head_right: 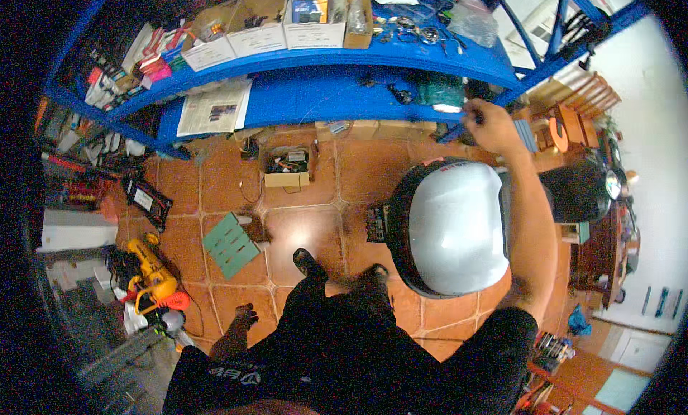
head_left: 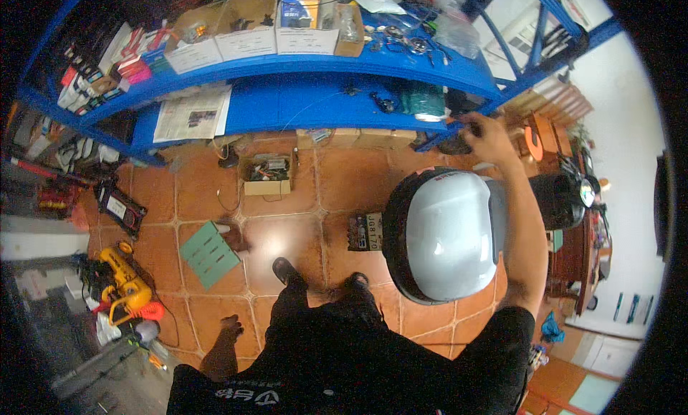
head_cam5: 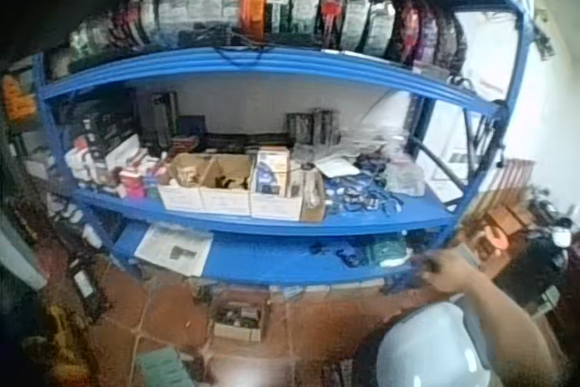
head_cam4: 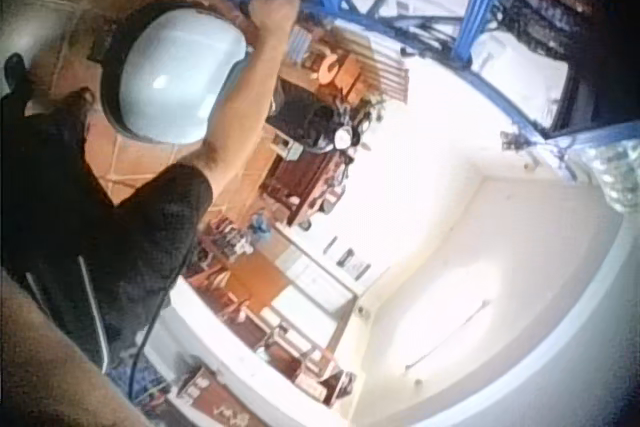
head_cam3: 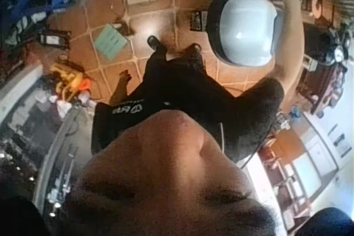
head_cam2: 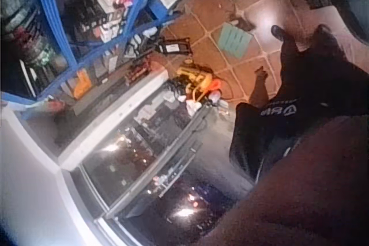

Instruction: The person uses a red screwdriver to loosen and tighten screws on the left handlebar of a white electric scooter. They repeatedly adjust the throttle grip and brake lever, test the controls, and reposition components on the handlebar stem.

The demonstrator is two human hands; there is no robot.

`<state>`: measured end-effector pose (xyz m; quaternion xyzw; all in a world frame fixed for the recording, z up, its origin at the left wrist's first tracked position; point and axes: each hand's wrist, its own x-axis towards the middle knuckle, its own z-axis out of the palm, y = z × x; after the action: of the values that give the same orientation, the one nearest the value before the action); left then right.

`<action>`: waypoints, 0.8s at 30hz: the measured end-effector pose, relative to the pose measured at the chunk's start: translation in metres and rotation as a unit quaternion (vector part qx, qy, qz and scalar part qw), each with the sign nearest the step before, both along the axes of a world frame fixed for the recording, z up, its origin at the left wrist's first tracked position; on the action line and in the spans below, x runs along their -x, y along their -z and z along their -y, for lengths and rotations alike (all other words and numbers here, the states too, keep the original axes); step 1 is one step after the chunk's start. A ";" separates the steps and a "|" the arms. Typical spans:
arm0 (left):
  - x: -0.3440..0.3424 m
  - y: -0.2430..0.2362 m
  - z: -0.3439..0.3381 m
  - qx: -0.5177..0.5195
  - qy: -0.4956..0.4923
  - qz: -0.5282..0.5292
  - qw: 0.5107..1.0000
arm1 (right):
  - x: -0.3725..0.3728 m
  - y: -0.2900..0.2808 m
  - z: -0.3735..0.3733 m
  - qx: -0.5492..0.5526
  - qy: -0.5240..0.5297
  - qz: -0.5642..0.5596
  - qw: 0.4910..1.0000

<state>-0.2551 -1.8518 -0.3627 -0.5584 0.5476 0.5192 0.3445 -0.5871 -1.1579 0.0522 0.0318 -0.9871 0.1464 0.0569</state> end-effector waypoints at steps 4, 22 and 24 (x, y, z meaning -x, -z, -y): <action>0.057 0.030 0.062 -0.144 -0.132 -0.128 0.972 | 0.018 0.038 0.017 -0.019 0.022 0.075 0.997; 0.229 -0.004 0.019 -0.089 0.101 -0.163 0.977 | 0.221 0.171 -0.037 0.162 0.022 0.080 0.983; 0.237 0.000 0.034 -0.042 0.067 -0.177 0.981 | 0.231 0.195 -0.074 0.105 0.040 0.071 0.991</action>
<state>-0.4923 -1.8858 -0.3630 -0.4049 0.6136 0.6080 0.2998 -0.8177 -1.0840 -0.1426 -0.0242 -0.9683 0.2485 -0.0050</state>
